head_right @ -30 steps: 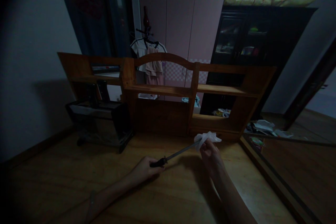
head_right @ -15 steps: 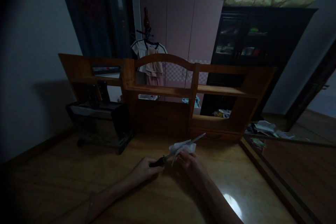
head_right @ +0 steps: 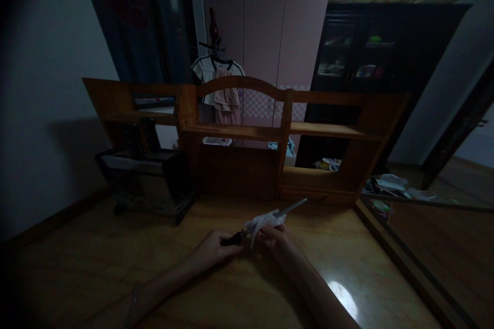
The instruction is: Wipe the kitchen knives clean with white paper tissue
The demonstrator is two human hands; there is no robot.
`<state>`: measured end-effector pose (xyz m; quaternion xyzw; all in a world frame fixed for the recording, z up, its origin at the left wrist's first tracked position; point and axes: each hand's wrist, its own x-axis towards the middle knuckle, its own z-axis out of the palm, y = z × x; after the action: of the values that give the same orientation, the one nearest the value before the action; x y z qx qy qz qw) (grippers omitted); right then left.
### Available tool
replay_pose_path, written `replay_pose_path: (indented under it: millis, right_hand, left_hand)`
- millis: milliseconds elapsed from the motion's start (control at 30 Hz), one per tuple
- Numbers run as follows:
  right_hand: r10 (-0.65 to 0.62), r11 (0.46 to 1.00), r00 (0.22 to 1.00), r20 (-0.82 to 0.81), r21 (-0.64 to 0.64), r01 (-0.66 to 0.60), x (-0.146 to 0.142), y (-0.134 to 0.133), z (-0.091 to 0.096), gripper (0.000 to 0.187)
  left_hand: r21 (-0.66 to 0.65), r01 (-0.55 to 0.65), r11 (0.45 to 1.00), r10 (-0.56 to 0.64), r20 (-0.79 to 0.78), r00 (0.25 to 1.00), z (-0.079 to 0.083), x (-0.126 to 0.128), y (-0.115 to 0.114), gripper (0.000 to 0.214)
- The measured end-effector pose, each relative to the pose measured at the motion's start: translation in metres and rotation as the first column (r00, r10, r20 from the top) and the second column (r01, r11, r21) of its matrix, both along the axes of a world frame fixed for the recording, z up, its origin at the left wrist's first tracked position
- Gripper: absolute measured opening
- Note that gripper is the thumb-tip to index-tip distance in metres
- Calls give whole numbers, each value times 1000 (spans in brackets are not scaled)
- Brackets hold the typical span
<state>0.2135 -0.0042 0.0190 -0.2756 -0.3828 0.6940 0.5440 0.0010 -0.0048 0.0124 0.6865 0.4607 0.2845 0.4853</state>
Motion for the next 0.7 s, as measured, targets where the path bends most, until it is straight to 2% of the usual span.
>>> replay_pose_path:
  millis: [267, 400, 700]
  right_hand:
    - [-194, 980, 980, -44, -47, 192, 19, 11, 3, 22]
    - [-281, 958, 957, -66, -71, 277, 28, 18, 5, 27]
    - [-402, 916, 908, -121, -55, 398, 49, 31, -3, 23]
  left_hand:
    - [30, -30, 999, 31, -6, 1000, -9, -1, 3, 37]
    - [37, -28, 999, 28, -12, 1000, -7, -2, 2, 37]
    - [14, -47, 999, 47, -38, 998, -2, -1, 1, 38]
